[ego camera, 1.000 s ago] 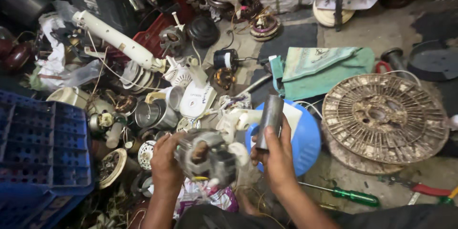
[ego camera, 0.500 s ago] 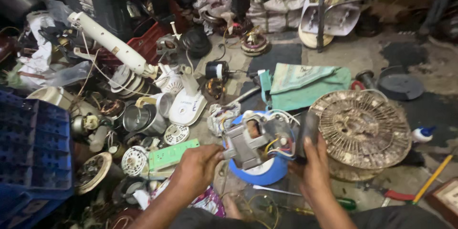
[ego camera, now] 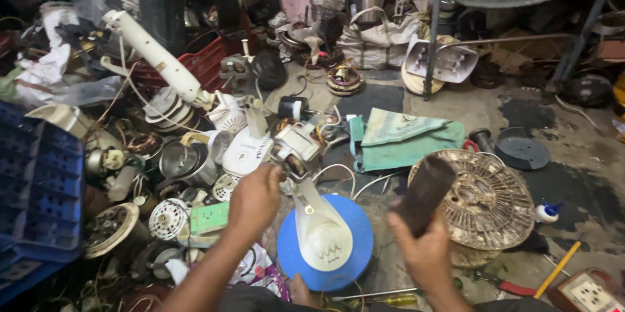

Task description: The person is repairing a small electrical motor, likely from a fan. They use a hammer to tap the motor housing and a screwdriver to adjust internal components and wires.

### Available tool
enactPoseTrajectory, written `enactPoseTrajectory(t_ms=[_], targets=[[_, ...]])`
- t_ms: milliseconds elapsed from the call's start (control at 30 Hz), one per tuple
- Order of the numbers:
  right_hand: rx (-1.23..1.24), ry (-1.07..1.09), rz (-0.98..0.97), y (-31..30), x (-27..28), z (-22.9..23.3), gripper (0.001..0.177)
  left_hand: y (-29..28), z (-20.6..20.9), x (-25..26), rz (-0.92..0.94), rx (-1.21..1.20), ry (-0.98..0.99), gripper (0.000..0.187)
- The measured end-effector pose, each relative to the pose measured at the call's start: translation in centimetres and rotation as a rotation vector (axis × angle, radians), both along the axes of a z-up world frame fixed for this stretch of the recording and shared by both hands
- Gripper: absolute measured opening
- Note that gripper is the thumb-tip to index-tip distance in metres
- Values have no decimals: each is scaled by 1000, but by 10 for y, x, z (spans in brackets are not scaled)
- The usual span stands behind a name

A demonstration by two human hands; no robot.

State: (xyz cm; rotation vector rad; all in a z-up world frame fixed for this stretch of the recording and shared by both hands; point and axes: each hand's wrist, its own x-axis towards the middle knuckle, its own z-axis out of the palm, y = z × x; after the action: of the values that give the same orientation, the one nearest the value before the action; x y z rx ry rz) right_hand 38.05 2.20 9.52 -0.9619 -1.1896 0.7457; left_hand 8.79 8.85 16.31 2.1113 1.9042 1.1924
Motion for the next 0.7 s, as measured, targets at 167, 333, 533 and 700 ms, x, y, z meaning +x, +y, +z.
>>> enactPoseTrajectory(t_ms=[167,333,533,700], targets=[[-39,-51,117,11,-55,18,49,-24,10,20,32,31,112,18],[441,-15,-105,-17,-62,21,54,-30,7,23,-69,120,120,12],[352,-101,-127,-24,-66,30,53,-25,5,18,-97,297,197,8],[-224,-631,-115,-8,-70,51,58,-25,11,22,-115,286,283,4]])
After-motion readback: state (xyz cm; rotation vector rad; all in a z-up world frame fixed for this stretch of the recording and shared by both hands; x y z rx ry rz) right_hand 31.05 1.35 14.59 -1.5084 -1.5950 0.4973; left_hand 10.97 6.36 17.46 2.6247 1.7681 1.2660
